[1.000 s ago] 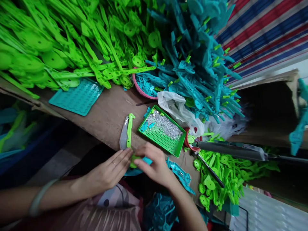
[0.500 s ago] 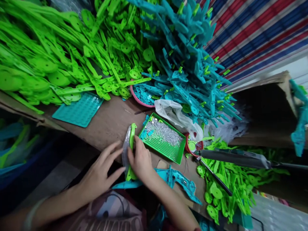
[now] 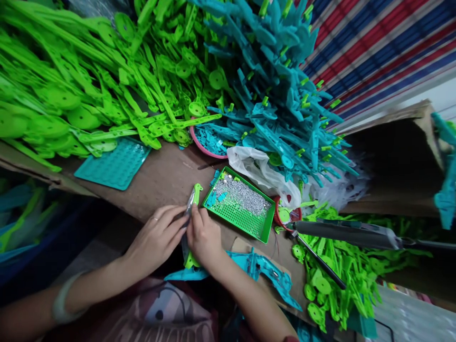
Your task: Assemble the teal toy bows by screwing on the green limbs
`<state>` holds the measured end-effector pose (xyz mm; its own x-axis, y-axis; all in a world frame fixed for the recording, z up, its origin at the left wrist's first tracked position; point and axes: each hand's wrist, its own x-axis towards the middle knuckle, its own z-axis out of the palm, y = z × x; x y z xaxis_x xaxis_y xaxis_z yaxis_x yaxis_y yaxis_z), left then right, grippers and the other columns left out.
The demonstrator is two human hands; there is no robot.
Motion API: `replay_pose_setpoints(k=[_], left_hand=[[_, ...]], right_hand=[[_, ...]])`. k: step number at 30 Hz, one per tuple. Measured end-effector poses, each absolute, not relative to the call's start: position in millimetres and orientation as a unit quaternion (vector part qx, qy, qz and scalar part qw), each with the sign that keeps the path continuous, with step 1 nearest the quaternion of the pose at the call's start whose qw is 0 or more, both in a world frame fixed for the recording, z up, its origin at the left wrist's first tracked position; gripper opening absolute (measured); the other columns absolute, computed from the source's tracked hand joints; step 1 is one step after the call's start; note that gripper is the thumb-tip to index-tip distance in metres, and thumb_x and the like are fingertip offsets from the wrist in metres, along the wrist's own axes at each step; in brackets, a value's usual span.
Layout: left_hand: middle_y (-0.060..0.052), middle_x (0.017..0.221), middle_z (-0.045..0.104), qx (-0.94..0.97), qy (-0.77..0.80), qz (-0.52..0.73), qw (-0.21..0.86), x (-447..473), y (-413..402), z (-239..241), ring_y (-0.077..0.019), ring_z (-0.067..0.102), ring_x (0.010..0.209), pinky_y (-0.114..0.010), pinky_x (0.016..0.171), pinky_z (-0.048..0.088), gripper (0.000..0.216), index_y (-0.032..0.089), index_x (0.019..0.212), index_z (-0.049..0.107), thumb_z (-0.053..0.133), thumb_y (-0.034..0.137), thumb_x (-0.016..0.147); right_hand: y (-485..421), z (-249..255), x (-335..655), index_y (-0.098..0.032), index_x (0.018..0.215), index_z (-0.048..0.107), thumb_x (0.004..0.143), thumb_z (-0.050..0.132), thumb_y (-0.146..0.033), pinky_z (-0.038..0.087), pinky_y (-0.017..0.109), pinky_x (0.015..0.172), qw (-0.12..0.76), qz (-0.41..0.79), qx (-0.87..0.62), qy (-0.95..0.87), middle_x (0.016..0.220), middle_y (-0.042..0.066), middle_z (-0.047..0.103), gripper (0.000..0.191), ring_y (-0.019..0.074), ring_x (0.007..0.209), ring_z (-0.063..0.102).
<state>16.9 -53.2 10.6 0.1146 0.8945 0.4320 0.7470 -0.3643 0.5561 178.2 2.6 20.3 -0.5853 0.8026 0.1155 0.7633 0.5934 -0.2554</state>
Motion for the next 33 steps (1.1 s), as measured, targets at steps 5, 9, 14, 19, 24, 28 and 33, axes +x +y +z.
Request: replay_pose_setpoints(k=[5,9,14,19,24,28,33], left_hand=[[-0.008,0.107,0.073,0.83,0.383,0.405,0.014,26,-94,3,-0.0235,0.065,0.109,-0.039,0.1,0.053,0.023,0.011,0.108,0.071,0.053,0.02,0.097],[-0.008,0.117,0.073,0.838,0.378,0.394,-0.026,34,-114,-10,-0.0226,0.064,0.117,-0.039,0.11,0.046,0.04,0.009,0.117,0.07,0.036,0.007,0.097],[-0.008,0.112,0.075,0.828,0.391,0.395,-0.076,39,-114,-11,-0.0238,0.068,0.111,-0.043,0.114,0.043,0.038,0.007,0.112,0.072,0.038,0.006,0.094],[-0.011,0.112,0.076,0.841,0.392,0.353,-0.12,39,-116,0,-0.024,0.07,0.108,-0.041,0.111,0.047,0.036,0.006,0.111,0.072,0.041,0.008,0.093],[-0.014,0.118,0.074,0.855,0.39,0.315,-0.135,38,-117,4,-0.0265,0.069,0.113,-0.038,0.103,0.054,0.038,0.004,0.116,0.07,0.041,0.009,0.093],[-0.014,0.12,0.074,0.854,0.388,0.322,-0.133,37,-116,1,-0.028,0.068,0.116,-0.038,0.102,0.055,0.038,0.004,0.117,0.069,0.041,0.008,0.093],[-0.012,0.111,0.077,0.851,0.376,0.343,-0.129,34,-111,3,-0.0242,0.072,0.105,-0.037,0.099,0.054,0.036,0.006,0.111,0.071,0.04,0.003,0.092]], right_hand=[[-1,23,179,-0.007,0.137,0.055,0.093,0.039,-0.011,0.055,0.029,0.065,0.095,0.106,-0.412,-0.9,0.099,0.013,0.066,0.046,0.0202,0.08,0.067],[-5,19,179,-0.011,0.135,0.057,0.093,0.04,-0.009,0.052,0.028,0.065,0.088,0.13,-0.384,-0.91,0.096,0.01,0.065,0.045,0.0184,0.079,0.065],[-2,29,178,-0.01,0.128,0.062,0.093,0.042,-0.009,0.047,0.027,0.061,0.086,0.119,-0.378,-0.914,0.092,0.01,0.065,0.04,0.0172,0.074,0.061],[22,68,147,-0.017,0.089,0.069,0.1,0.044,-0.026,0.041,0.025,0.06,0.235,0.265,-0.381,-0.854,0.069,0.001,0.057,0.029,0.0124,0.061,0.053],[60,52,95,-0.02,0.055,0.051,0.097,0.041,-0.053,0.036,0.026,0.055,0.384,0.462,-0.404,-0.69,0.052,-0.002,0.047,0.054,0.0108,0.052,0.044],[60,38,94,-0.021,0.051,0.047,0.093,0.046,-0.059,0.033,0.025,0.051,0.356,0.528,-0.408,-0.655,0.047,-0.004,0.044,0.056,0.0097,0.048,0.04],[23,42,119,-0.02,0.051,0.048,0.093,0.048,-0.055,0.03,0.024,0.048,0.322,0.596,-0.39,-0.624,0.047,-0.004,0.043,0.054,0.0087,0.046,0.037]])
